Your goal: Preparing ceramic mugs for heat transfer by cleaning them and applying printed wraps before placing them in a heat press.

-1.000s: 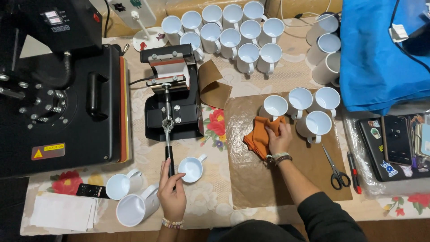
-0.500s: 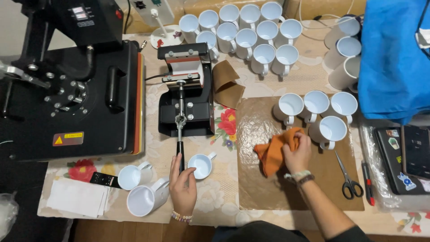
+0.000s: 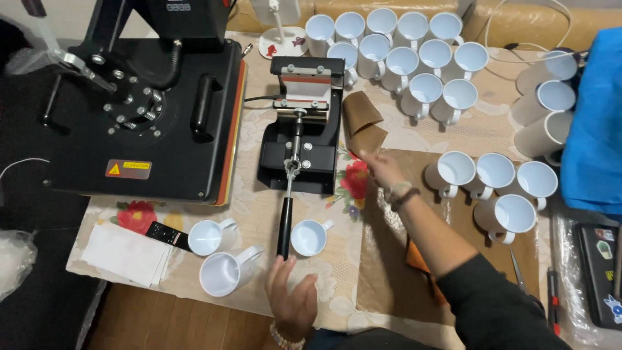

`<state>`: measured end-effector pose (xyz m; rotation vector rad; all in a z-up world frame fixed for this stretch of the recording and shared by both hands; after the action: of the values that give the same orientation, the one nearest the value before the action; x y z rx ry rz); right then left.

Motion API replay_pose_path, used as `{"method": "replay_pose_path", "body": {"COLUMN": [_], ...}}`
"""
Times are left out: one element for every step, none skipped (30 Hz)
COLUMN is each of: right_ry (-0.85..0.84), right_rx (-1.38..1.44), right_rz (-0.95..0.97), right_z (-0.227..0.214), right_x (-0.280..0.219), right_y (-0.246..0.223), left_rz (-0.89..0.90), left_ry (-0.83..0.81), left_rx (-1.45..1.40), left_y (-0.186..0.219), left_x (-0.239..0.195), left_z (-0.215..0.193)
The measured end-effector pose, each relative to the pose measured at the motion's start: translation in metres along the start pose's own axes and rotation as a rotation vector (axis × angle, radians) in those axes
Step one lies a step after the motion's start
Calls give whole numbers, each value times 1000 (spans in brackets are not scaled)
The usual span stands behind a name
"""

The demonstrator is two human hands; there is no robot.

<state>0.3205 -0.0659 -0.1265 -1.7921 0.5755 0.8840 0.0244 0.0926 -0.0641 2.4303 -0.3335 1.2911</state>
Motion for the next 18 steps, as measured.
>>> {"method": "replay_pose_path", "body": {"right_ry": [-8,87,183,174,210,247,241,239,238,235,223,211,210,268,309,309,344,352], "right_rx": [-8,-24,-40,-44,177,395,388,478,568,562,395,230,227,-342,-910,-909,-365,190], "right_rz": [-3,28,59,56,155,260,263,264,266,264,211,159,160,-7,-178,-179,104,376], "right_z": [1,-2,-4,2,4,5,8,10,10,9,7,6,0,-2,3,8,-3,-5], "right_x": [51,103,155,142,130,116,124,132,139,159,178,197,230,262,293,263,237,206], "right_y": [0,2,4,-9,-13,-13,-13,-15,-17,-14,-16,-16,-7,-14,-16,-26,-22,-11], "left_rz": [-4,-2,1,0,-60,-124,-129,-171,-212,-217,-206,-194,-197,-191,-186,-185,-175,-164], "left_ry": [2,-8,-18,-19,-30,-43,-45,-61,-77,-75,-55,-37,-37,-34,-31,-31,-58,-85], "left_rx": [11,2,-7,3,74,142,150,188,226,231,222,211,213,206,199,199,171,140], "left_y": [2,3,4,1,-6,-9,-13,-18,-22,-24,-24,-24,-22,-22,-21,-21,-20,-19], "left_x": [-4,-9,-13,-24,-36,-49,-53,-57,-62,-58,-54,-49,-50,-50,-50,-50,-50,-50], "left_z": [-8,-16,-23,-26,-30,-35,-39,-41,-44,-44,-45,-46,-45,-43,-41,-40,-36,-33]}}
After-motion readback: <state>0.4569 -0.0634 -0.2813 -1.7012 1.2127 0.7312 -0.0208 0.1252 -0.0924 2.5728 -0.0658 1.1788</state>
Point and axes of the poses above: each hand's wrist, its own x-axis towards the middle knuckle, its own z-axis out of the palm, y = z × x, the point moved 6 cm from there along x, towards the middle knuckle, and after that the axes turned 14 degrees about z, right-handed, at the moved point
